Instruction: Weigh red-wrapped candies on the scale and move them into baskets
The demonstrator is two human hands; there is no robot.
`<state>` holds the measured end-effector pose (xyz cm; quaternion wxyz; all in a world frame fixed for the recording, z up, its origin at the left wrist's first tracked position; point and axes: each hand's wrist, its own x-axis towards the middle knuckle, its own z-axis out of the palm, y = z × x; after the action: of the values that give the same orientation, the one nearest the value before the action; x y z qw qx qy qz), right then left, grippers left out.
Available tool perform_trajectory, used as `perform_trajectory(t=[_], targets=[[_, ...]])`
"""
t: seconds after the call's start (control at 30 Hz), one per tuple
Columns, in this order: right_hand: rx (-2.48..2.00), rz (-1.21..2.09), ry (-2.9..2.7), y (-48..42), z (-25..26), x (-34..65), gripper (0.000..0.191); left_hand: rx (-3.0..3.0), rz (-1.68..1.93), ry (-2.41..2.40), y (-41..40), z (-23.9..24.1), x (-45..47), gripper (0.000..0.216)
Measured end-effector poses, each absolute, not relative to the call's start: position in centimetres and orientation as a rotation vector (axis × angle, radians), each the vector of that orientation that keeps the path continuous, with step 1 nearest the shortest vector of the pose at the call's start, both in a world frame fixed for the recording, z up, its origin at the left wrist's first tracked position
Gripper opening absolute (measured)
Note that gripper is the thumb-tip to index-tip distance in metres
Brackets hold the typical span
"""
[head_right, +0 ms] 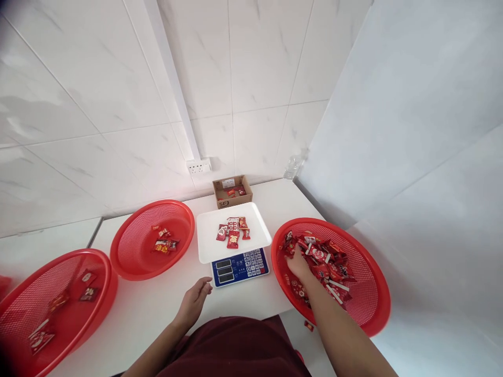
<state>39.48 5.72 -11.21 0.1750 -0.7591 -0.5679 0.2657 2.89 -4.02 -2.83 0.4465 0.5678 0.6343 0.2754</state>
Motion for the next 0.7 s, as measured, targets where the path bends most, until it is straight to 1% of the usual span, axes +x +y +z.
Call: perform_trajectory(t=[0.17, 0.27, 0.33, 0.47, 0.53, 0.7], targets=[[-2.131, 0.940, -1.688, 4.4, -11.6, 39.0, 0.032, 1.378, 0.678, 1.587, -4.2, -3.0, 2.6, 0.036], [-2.161, 1.001, -1.724, 3.4, -11.6, 39.2, 0.025, 1.378, 0.657, 1.594, -4.2, -3.1, 2.5, 0.035], [-2.188, 0.994, -1.732, 3.5, -11.4, 39.8, 0.026, 1.388, 0.632, 1.592, -4.1, -3.1, 2.6, 0.036], [-2.292, 0.821, -1.703, 4.8, -10.9, 41.8, 0.041, 1.412, 0.615, 1.573, -3.7, -3.2, 2.8, 0.036], [-2.344, 0.741, -1.698, 5.0, -11.0, 42.4, 0.045, 1.418, 0.612, 1.562, -3.7, -3.3, 2.8, 0.036], [-2.362, 0.650, -1.730, 3.8, -12.1, 42.1, 0.040, 1.403, 0.577, 1.575, -3.7, -3.5, 2.6, 0.037]])
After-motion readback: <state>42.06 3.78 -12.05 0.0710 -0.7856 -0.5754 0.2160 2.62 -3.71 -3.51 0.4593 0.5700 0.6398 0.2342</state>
